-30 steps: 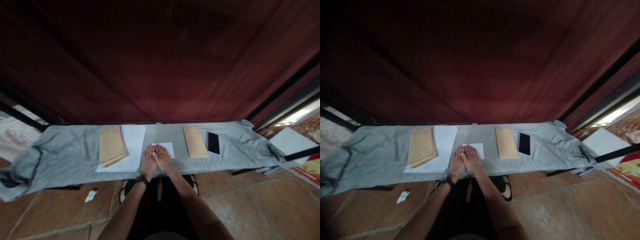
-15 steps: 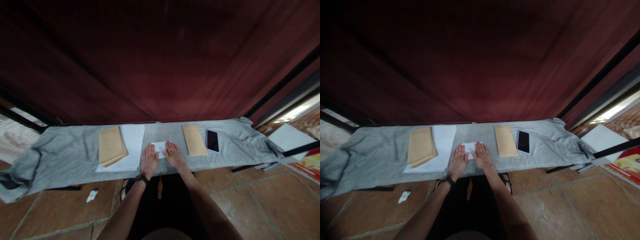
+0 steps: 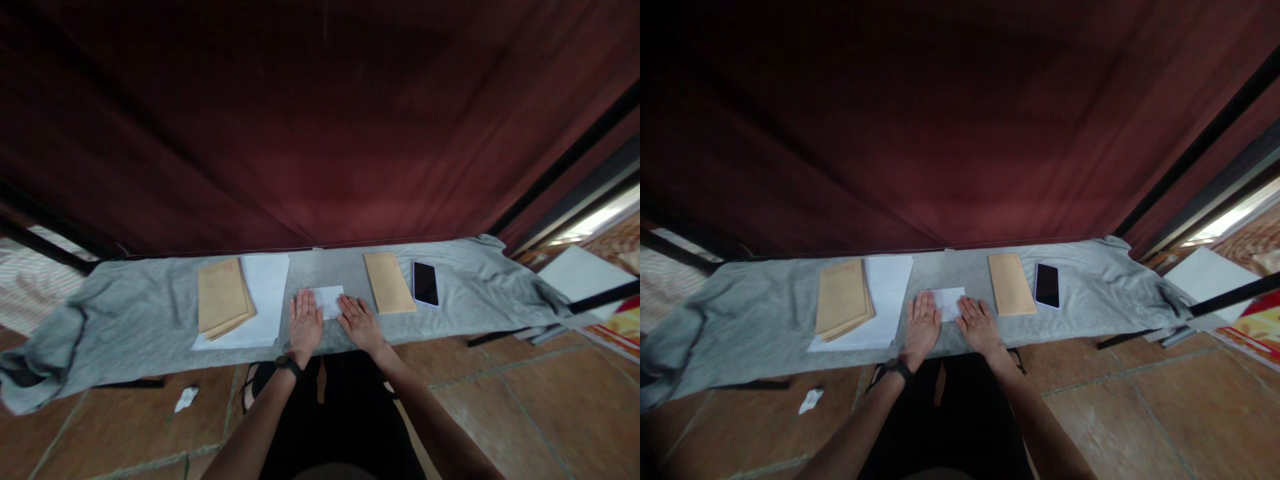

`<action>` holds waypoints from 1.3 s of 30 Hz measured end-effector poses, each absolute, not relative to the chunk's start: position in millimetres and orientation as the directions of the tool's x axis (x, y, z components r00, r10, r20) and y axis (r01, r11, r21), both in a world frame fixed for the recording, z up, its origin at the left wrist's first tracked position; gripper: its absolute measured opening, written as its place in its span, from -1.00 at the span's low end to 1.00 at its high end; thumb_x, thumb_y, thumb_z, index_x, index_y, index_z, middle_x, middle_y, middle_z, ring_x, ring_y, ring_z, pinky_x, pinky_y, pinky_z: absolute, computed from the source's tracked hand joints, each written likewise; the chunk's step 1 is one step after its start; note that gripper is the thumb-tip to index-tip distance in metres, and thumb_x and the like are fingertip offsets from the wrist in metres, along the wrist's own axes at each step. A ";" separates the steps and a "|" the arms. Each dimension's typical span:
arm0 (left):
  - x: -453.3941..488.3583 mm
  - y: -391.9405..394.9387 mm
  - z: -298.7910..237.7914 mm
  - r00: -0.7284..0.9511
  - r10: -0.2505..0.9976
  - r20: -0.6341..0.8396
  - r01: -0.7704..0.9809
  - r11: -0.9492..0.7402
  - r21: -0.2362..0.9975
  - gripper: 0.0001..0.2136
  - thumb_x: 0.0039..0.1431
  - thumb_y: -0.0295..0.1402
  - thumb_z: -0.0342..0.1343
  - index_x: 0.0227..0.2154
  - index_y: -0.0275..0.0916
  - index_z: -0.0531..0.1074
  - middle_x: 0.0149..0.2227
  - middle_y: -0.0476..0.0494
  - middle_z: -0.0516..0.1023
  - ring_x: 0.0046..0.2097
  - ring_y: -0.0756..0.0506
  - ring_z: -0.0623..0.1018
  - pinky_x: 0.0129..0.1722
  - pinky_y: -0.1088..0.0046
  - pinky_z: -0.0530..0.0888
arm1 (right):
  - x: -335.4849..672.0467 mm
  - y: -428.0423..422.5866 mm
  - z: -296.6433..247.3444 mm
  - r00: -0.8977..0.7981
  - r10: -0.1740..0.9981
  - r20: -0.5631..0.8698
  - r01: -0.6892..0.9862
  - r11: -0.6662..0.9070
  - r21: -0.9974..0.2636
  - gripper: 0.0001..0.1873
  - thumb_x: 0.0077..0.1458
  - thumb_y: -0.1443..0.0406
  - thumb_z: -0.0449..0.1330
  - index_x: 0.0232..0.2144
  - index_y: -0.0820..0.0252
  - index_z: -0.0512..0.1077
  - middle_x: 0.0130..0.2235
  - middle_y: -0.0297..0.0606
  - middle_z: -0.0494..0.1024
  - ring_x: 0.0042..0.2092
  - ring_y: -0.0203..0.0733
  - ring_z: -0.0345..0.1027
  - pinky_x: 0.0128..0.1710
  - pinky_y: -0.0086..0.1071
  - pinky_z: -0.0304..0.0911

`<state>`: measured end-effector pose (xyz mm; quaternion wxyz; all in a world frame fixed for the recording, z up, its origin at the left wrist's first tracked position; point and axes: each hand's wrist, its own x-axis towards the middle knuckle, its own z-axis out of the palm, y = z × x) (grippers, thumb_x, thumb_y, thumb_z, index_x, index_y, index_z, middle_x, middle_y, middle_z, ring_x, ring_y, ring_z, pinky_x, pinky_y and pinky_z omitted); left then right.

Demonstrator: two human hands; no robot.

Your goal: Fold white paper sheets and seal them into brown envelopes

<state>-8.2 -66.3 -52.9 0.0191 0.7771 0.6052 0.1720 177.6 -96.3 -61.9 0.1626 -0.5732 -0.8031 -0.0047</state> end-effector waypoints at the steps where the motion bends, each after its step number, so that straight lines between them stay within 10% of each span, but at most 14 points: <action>1: 0.6 -67.7 -52.0 0.261 0.935 0.238 0.912 -0.320 0.257 -0.46 0.42 -0.26 -0.30 0.35 -0.46 0.07 0.40 -0.36 0.09 0.44 -0.21 0.00 0.41 0.05 -0.06 | 177.9 -97.0 -61.5 -0.293 0.920 0.262 0.923 0.344 -0.173 -0.46 0.41 0.16 -0.12 0.35 0.20 0.12 0.35 -0.17 0.21 0.35 -0.08 0.11 0.37 -0.04 -0.09; 11: 33.0 -59.3 -54.4 0.550 0.830 0.093 0.774 -0.548 0.318 -0.44 0.44 -0.12 -0.33 0.38 -0.27 0.02 0.41 -0.22 0.09 0.43 -0.12 0.05 0.40 0.16 0.05 | 177.6 -100.1 -52.2 -0.319 0.920 0.225 0.915 0.361 -0.178 -0.49 0.36 0.28 -0.02 0.29 0.31 0.24 0.28 -0.05 0.33 0.33 -0.05 0.14 0.36 -0.07 -0.06; 30: -31.2 -52.4 -52.9 0.321 0.930 0.178 0.928 -0.346 0.136 -0.42 0.43 -0.14 -0.27 0.34 -0.46 0.09 0.37 -0.43 0.14 0.42 -0.26 0.06 0.37 0.02 0.10 | 189.7 -116.7 -55.1 -0.321 0.895 0.309 0.848 0.417 -0.329 -0.54 0.35 0.22 0.03 0.23 0.17 0.33 0.30 -0.15 0.33 0.30 -0.10 0.22 0.35 -0.08 0.01; 39: 18.3 -45.3 -44.1 0.716 0.696 0.048 0.665 -0.702 0.254 -0.51 0.46 -0.21 -0.32 0.35 -0.25 0.12 0.39 -0.18 0.15 0.41 -0.06 0.12 0.39 0.19 0.10 | 187.7 -116.1 -55.8 -0.307 0.878 0.369 0.838 0.432 -0.332 -0.56 0.23 0.27 0.16 0.14 0.22 0.44 0.19 -0.07 0.47 0.24 -0.05 0.31 0.33 -0.06 0.07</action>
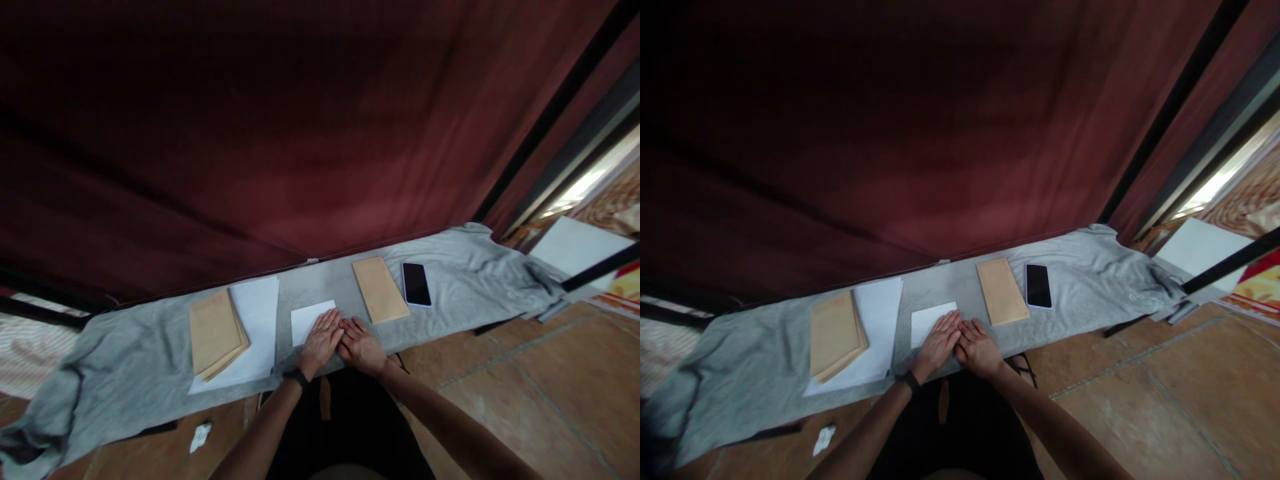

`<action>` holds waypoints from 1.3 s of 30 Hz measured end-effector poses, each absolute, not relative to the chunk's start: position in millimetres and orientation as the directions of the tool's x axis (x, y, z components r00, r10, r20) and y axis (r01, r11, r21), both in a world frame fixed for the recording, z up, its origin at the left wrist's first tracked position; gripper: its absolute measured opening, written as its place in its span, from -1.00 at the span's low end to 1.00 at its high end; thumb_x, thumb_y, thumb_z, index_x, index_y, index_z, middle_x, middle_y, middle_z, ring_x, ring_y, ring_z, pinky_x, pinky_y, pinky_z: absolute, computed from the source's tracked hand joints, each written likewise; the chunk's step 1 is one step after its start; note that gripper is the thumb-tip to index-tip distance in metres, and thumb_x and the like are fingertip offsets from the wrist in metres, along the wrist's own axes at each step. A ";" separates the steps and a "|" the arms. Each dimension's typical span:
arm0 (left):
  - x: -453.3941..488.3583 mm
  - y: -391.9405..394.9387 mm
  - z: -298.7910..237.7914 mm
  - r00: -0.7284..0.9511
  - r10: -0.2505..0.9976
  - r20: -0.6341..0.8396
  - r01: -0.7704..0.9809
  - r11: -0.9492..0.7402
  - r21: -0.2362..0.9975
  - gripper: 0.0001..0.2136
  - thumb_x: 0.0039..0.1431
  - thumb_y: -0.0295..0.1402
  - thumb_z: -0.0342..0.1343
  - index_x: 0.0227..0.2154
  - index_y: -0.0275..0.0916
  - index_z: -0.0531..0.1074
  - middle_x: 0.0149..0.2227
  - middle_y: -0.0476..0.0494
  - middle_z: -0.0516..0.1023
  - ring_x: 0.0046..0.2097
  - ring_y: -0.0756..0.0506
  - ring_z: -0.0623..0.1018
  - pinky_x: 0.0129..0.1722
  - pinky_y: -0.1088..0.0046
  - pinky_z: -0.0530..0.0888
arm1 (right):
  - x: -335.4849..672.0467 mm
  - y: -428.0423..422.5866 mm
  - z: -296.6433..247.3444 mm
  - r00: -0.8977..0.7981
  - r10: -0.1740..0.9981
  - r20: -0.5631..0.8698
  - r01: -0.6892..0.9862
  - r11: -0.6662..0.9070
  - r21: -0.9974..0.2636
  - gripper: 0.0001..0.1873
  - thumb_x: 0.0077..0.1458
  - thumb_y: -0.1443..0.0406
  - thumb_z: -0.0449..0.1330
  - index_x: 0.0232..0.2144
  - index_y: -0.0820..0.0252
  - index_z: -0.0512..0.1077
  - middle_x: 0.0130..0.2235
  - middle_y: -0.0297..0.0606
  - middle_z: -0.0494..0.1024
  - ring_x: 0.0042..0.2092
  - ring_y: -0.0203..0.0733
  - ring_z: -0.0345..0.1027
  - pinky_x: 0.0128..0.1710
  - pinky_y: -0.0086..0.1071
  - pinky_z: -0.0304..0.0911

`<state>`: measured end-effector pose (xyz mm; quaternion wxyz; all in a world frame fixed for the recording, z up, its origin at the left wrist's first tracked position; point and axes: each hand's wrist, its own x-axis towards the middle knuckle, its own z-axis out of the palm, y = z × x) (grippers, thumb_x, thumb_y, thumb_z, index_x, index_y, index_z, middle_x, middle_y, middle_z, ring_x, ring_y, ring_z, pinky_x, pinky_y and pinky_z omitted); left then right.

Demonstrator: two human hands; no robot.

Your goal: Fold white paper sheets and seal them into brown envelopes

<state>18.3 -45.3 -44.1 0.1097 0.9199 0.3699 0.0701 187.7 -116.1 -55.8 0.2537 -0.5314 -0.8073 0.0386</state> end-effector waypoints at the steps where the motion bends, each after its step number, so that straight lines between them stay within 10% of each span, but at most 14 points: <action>1: 18.6 -41.0 -44.4 0.706 0.707 0.047 0.676 -0.693 0.251 -0.51 0.46 -0.21 -0.32 0.35 -0.25 0.11 0.39 -0.18 0.14 0.41 -0.06 0.12 0.39 0.19 0.09 | 188.1 -116.3 -55.2 -0.316 0.877 0.361 0.836 0.438 -0.331 -0.54 0.23 0.26 0.16 0.16 0.23 0.42 0.21 -0.06 0.45 0.25 -0.05 0.29 0.33 -0.06 0.07; 19: -31.8 -46.3 -50.4 0.350 0.921 0.173 0.907 -0.379 0.185 -0.46 0.39 -0.22 -0.23 0.33 -0.38 0.13 0.37 -0.36 0.17 0.41 -0.19 0.10 0.35 0.06 0.13 | 187.2 -121.4 -56.7 -0.338 0.881 0.330 0.860 0.432 -0.272 -0.46 0.28 0.25 0.10 0.29 0.19 0.26 0.30 -0.11 0.32 0.30 -0.07 0.21 0.34 -0.06 0.05; 24: -47.4 -64.3 -51.3 0.143 0.973 0.179 0.865 -0.211 0.456 -0.48 0.32 -0.26 -0.11 0.29 -0.35 0.19 0.35 -0.35 0.22 0.39 -0.23 0.18 0.33 0.04 0.20 | 183.2 -118.9 -56.4 -0.310 0.891 0.332 0.873 0.405 -0.273 -0.49 0.30 0.27 0.07 0.27 0.15 0.28 0.29 -0.15 0.34 0.29 -0.06 0.23 0.33 -0.06 0.04; 29: -40.3 -57.6 -39.0 -0.108 0.994 -0.035 0.465 0.082 0.882 -0.54 0.17 -0.35 0.08 0.16 -0.24 0.37 0.15 -0.26 0.50 0.19 -0.22 0.46 0.20 0.12 0.39 | 169.2 -110.2 -51.5 -0.254 0.921 0.294 0.902 0.336 -0.272 -0.53 0.32 0.26 0.05 0.24 0.15 0.31 0.31 -0.13 0.31 0.31 -0.04 0.19 0.32 -0.04 0.02; 39: -40.9 -42.0 -13.7 -0.164 0.962 -0.218 0.157 0.244 0.957 -0.63 -0.03 -0.28 0.21 -0.14 -0.34 0.53 -0.43 -0.12 0.61 -0.36 -0.13 0.60 -0.33 0.33 0.52 | 153.8 -110.4 -50.9 -0.189 0.939 0.289 0.915 0.275 -0.296 -0.45 0.27 0.17 0.12 0.25 0.24 0.31 0.30 -0.02 0.32 0.31 0.05 0.18 0.34 -0.01 -0.04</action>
